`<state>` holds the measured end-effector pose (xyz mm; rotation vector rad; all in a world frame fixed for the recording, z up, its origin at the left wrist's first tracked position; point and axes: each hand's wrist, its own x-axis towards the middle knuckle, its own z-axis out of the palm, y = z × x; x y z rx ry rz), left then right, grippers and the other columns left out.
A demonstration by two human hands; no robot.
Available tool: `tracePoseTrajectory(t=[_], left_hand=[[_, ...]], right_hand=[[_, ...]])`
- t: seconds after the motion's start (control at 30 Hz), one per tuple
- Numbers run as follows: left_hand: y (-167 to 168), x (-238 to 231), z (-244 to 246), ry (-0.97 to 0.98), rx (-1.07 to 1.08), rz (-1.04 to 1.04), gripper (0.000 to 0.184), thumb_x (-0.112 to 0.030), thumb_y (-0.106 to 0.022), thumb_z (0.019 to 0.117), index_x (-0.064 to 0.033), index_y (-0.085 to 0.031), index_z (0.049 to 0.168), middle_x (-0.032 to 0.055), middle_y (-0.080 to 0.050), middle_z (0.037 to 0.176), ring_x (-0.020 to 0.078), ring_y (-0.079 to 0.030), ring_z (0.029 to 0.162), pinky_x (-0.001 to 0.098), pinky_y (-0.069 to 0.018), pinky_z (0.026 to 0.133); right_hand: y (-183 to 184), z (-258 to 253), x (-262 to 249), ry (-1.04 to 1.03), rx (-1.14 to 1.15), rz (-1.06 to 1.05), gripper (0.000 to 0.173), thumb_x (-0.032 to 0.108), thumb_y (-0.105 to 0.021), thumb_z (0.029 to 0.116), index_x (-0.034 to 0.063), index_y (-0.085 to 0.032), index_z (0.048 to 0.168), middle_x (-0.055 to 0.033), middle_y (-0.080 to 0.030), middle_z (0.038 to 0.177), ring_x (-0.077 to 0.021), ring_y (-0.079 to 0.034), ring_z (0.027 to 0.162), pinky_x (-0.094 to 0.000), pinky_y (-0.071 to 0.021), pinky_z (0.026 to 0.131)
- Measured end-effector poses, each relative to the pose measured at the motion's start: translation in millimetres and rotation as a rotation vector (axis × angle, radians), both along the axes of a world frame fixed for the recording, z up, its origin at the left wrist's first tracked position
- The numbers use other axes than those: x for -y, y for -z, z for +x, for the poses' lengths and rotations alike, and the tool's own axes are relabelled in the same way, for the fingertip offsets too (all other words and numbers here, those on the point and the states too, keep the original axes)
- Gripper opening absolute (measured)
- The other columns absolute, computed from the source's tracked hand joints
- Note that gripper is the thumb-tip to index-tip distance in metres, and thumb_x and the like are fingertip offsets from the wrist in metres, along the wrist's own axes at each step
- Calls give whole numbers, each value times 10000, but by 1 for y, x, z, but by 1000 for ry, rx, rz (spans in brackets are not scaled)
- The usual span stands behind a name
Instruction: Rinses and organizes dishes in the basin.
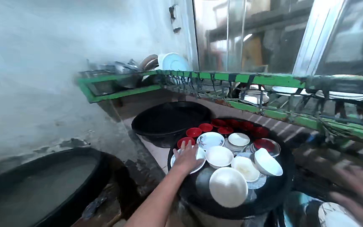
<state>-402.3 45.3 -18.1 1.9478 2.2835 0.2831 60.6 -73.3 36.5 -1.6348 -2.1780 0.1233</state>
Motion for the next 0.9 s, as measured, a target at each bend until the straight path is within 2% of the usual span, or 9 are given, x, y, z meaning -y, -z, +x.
tracePoseTrajectory(t=[0.13,0.33,0.43,0.5,0.57,0.67,0.73,0.8,0.9], left_hand=[[36,-15,-21,179,-36,-106,834,-665,-515,963,-227,-284,1634,153,-97,1716,415,-12,1573,789,33,1149],[44,-16,-15,372,18,-119,761,-682,-432,972,-309,-302,1623,80,-139,1719,356,-51,1582,753,-7,1176],[44,-21,-16,371,57,-180,842,-698,-499,930,-319,-245,1637,11,-79,1730,326,-28,1586,748,-90,1167],[42,-28,-16,333,67,-220,901,-636,-591,910,-304,-195,1649,10,-70,1731,342,-122,1572,687,-234,1162],[40,-38,-17,304,113,-237,864,-453,-631,955,-261,-166,1657,35,-115,1725,369,-267,1524,622,-344,1131],[41,-54,-19,264,361,-181,578,-181,-582,1001,-114,-423,1553,134,-420,1585,320,-428,1444,493,-379,1173],[36,-56,-19,207,532,-162,410,-114,-559,1018,-42,-559,1422,158,-543,1471,269,-494,1391,424,-378,1174],[36,-56,-18,154,649,-82,371,-106,-562,1020,-21,-596,1380,151,-600,1413,248,-535,1355,405,-397,1160],[37,-56,-6,107,709,34,358,-118,-540,1039,-14,-602,1377,155,-618,1392,242,-552,1339,402,-397,1157]], right_hand=[[26,-141,-37,-174,-57,-83,584,451,-598,994,190,-527,1511,-179,-402,1601,-413,-347,1488,-651,-310,1169],[45,-264,-87,-265,106,-262,537,449,-458,1067,256,-436,1567,-70,-339,1656,-322,-260,1543,-639,-179,1220],[59,-278,-102,-225,204,-325,517,433,-435,1078,261,-436,1565,-49,-411,1617,-319,-374,1485,-664,-190,1200],[64,-277,-108,-157,248,-357,515,445,-378,1089,279,-417,1576,-63,-485,1562,-330,-427,1447,-666,-187,1196],[69,-272,-110,-106,282,-383,519,471,-298,1099,265,-475,1542,-64,-556,1499,-332,-429,1446,-665,-154,1206],[86,-260,-114,-75,271,-407,666,559,-201,1086,158,-648,1373,-80,-621,1420,-338,-391,1469,-666,-131,1212],[85,-255,-115,-63,182,-474,715,551,-162,1091,103,-634,1386,-129,-617,1416,-338,-394,1473,-662,-78,1227],[79,-255,-116,-43,20,-475,704,503,-137,1105,75,-602,1416,-185,-644,1357,-356,-480,1408,-645,-84,1240],[80,-257,-118,0,-198,-351,735,530,-154,1096,39,-615,1389,-175,-673,1312,-324,-541,1354,-590,-124,1251]])
